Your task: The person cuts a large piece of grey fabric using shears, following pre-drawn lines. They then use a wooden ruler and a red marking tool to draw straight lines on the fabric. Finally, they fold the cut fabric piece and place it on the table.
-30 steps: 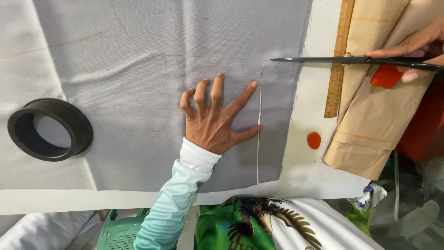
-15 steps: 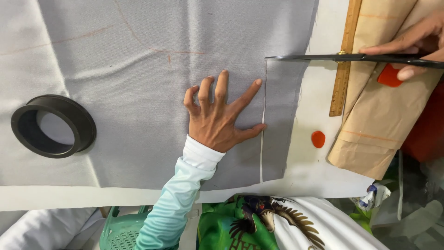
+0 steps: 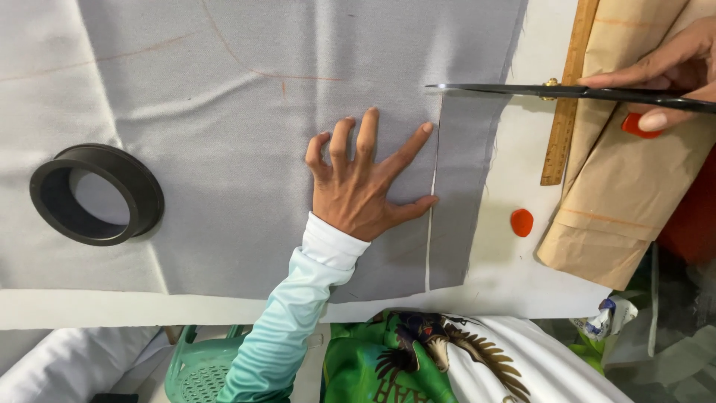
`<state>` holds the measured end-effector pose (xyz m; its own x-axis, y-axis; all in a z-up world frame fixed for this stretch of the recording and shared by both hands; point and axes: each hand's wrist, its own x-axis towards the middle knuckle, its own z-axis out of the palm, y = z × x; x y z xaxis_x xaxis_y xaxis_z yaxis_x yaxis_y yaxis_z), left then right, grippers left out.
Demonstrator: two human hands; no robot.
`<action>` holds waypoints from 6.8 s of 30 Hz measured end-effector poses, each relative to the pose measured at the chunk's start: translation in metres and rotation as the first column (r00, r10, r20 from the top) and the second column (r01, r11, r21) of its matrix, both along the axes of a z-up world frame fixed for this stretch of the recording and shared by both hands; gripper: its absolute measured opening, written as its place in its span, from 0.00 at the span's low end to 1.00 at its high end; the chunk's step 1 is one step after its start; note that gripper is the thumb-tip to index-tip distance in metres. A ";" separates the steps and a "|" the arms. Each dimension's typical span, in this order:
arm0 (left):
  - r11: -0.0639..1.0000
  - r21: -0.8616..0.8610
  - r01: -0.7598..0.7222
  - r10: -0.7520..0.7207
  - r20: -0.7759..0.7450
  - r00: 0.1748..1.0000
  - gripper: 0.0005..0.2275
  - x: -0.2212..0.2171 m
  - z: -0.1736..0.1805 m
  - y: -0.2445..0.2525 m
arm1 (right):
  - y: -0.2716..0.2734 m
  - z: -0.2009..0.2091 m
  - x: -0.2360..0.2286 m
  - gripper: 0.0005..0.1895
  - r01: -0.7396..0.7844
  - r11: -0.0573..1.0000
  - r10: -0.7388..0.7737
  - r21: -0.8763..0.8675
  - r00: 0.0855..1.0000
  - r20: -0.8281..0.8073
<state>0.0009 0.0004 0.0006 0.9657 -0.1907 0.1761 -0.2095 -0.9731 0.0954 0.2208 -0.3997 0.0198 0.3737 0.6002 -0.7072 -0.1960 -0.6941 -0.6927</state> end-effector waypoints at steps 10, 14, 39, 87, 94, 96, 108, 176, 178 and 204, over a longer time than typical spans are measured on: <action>1.000 -0.028 -0.008 0.008 -0.003 1.000 0.40 0.000 0.000 0.000 | 0.016 0.011 -0.011 0.43 0.091 0.989 -0.095 -0.118 0.995 -0.030; 1.000 -0.023 -0.006 0.006 -0.011 1.000 0.41 0.000 0.000 0.000 | 0.011 0.005 -0.008 0.42 0.026 1.000 -0.025 -0.012 1.000 0.017; 1.000 0.019 -0.002 0.002 -0.021 1.000 0.44 0.001 0.001 0.001 | 0.069 0.017 -0.022 0.37 -0.017 0.995 -0.001 0.103 0.985 0.171; 1.000 -0.008 0.004 -0.004 0.014 1.000 0.45 -0.001 -0.003 0.003 | 0.119 0.015 -0.020 0.37 -0.107 0.992 0.119 -0.066 0.969 0.216; 1.000 -0.016 -0.014 0.014 0.014 1.000 0.45 -0.001 -0.004 0.003 | 0.131 0.016 -0.023 0.36 -0.021 1.000 0.023 -0.023 0.995 0.095; 1.000 0.000 -0.005 0.005 0.014 1.000 0.48 -0.001 -0.004 0.003 | 0.130 0.010 -0.023 0.41 -0.029 0.999 0.025 0.045 0.997 0.078; 1.000 0.008 -0.006 0.006 0.001 1.000 0.48 -0.001 -0.001 0.005 | 0.134 0.011 -0.032 0.35 -0.048 0.999 0.050 -0.014 0.977 0.207; 0.988 -0.070 -0.136 0.135 -0.016 0.991 0.33 -0.009 -0.006 0.127 | 0.162 -0.005 -0.045 0.41 0.051 0.983 -0.061 0.177 0.997 0.054; 0.988 -0.072 -0.136 0.135 -0.023 0.991 0.33 -0.010 -0.007 0.127 | 0.168 -0.003 -0.049 0.41 0.049 0.987 -0.062 0.155 0.995 0.076; 0.978 -0.131 -0.163 0.162 -0.022 0.987 0.38 -0.011 -0.007 0.126 | 0.208 0.013 -0.113 0.40 0.239 0.969 -0.247 0.065 0.959 0.143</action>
<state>-0.0101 0.1268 -0.0062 0.9840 -0.0071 0.1782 -0.0480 -0.9728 0.2264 0.1081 -0.1921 0.0327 0.6110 0.5093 -0.6061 -0.2473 -0.6045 -0.7573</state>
